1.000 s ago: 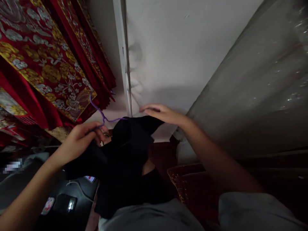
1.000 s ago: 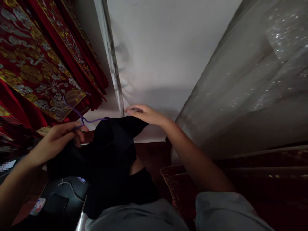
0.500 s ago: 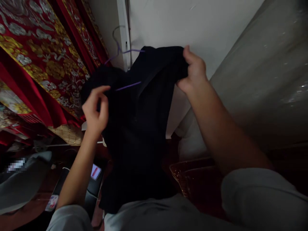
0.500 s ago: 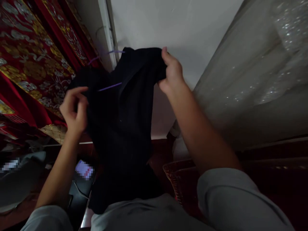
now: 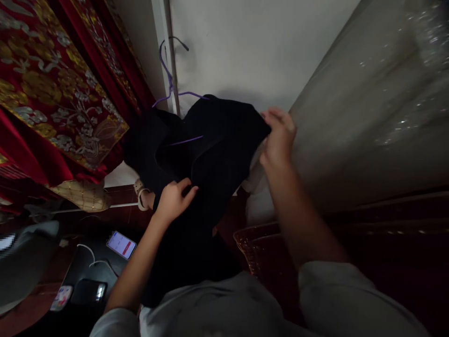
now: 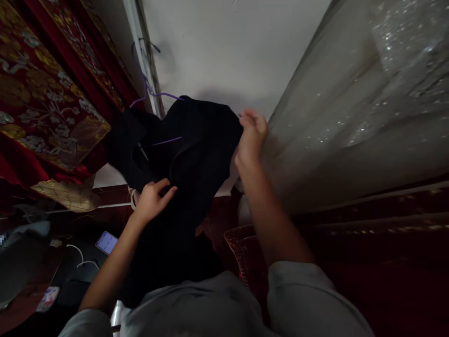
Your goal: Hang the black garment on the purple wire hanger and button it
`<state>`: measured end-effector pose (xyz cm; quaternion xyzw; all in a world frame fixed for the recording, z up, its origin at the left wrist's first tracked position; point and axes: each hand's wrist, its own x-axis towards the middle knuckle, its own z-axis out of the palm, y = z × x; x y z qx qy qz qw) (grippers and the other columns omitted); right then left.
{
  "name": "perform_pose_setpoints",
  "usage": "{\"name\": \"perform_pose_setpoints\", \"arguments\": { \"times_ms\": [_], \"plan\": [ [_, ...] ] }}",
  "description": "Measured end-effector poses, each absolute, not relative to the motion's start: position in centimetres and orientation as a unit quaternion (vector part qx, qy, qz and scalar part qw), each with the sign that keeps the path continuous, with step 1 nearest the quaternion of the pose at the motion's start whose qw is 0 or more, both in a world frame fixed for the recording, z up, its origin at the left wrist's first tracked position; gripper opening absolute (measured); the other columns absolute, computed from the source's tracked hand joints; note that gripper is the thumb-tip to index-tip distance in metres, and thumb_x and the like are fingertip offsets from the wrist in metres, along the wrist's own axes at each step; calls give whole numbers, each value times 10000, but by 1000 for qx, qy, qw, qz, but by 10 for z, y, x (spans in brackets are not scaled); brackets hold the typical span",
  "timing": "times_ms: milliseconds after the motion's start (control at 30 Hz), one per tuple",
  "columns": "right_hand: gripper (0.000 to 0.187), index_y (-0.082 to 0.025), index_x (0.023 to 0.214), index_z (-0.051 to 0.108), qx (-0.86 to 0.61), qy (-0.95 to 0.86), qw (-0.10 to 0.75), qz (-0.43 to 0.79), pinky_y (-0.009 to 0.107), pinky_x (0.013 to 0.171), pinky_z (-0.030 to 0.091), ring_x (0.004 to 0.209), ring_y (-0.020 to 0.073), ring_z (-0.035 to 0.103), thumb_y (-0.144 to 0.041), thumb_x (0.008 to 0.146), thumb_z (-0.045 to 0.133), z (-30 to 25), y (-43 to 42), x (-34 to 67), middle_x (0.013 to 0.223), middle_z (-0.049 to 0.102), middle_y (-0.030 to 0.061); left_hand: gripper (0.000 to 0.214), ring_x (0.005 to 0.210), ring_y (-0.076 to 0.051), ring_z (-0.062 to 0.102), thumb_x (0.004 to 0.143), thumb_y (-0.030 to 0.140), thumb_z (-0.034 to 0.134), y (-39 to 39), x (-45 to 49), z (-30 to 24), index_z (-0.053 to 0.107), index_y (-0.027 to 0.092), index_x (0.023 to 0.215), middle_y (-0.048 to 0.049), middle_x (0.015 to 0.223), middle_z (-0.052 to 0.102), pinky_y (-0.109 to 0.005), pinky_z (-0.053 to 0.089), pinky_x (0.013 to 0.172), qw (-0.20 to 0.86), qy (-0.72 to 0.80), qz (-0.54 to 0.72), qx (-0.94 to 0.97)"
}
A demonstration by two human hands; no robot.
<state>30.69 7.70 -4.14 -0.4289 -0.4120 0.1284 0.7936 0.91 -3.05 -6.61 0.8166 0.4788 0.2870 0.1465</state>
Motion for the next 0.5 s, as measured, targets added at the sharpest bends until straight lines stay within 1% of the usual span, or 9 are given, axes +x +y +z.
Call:
{"name": "perform_pose_setpoints", "arguments": {
  "times_ms": [67, 133, 200, 267, 300, 333, 367, 433, 500],
  "plan": [
    [227, -222, 1097, 657, -431, -361, 821, 95, 444, 1021, 512, 1149, 228, 654, -275, 876, 648, -48, 35, 265, 1190, 677, 90, 135, 735, -177, 591, 957, 261, 629, -45, 21, -77, 583, 201, 845, -5, 731, 580, -278, 446, 714, 153, 465, 383, 784],
    [222, -233, 1114, 666, -384, -426, 808, 133, 394, 962, 532, 1071, 205, 661, -276, 897, 677, -62, -14, 212, 1136, 671, 62, 68, 797, -164, 615, 914, 170, 626, -57, 32, -88, 576, 205, 945, -9, 824, 601, -265, 482, 747, 192, 454, 470, 732],
    [191, -243, 1094, 665, -391, -464, 767, 210, 342, 850, 538, 974, 188, 658, -268, 907, 697, -82, -53, 165, 1071, 675, 53, 334, 831, -147, 649, 893, 155, 657, -65, 40, -101, 544, 227, 1199, -20, 958, 625, -255, 526, 767, 257, 450, 558, 648],
    [212, -238, 1077, 680, -419, -488, 712, 283, 327, 799, 527, 923, 183, 647, -279, 879, 742, -102, -71, 135, 1060, 689, 56, 711, 833, -135, 682, 855, 184, 739, -68, 42, -111, 373, 277, 1458, -38, 1093, 638, -255, 567, 766, 317, 440, 634, 551],
    [225, -236, 1078, 689, -429, -495, 689, 311, 322, 781, 521, 901, 181, 643, -291, 870, 755, -110, -74, 127, 1050, 694, 55, 840, 822, -132, 694, 833, 203, 778, -68, 41, -115, 299, 295, 1516, -40, 1116, 649, -258, 581, 766, 340, 431, 659, 514],
    [232, -235, 1085, 700, -434, -501, 671, 331, 317, 765, 515, 882, 177, 639, -302, 871, 757, -116, -72, 124, 1038, 697, 53, 880, 813, -134, 705, 815, 225, 810, -67, 38, -117, 296, 295, 1525, -38, 1104, 668, -262, 591, 769, 359, 421, 674, 490],
    [230, -236, 1089, 710, -435, -508, 659, 343, 310, 746, 507, 858, 171, 634, -309, 876, 753, -120, -69, 123, 1015, 697, 46, 825, 812, -139, 716, 803, 247, 832, -67, 35, -119, 372, 274, 1486, -35, 1065, 690, -262, 596, 774, 375, 415, 678, 477],
    [204, -241, 1079, 726, -427, -521, 649, 354, 293, 700, 492, 802, 157, 623, -309, 888, 738, -121, -63, 126, 940, 685, 29, 539, 852, -159, 733, 803, 285, 846, -66, 29, -121, 592, 207, 1272, -42, 973, 723, -258, 598, 800, 387, 421, 670, 474],
    [155, -239, 1035, 731, -416, -519, 657, 355, 281, 675, 496, 771, 151, 627, -308, 896, 728, -118, -60, 129, 878, 676, 19, 297, 902, -178, 740, 827, 294, 832, -68, 25, -119, 704, 168, 1064, -65, 956, 740, -263, 600, 827, 385, 432, 655, 486]
  ]
}}
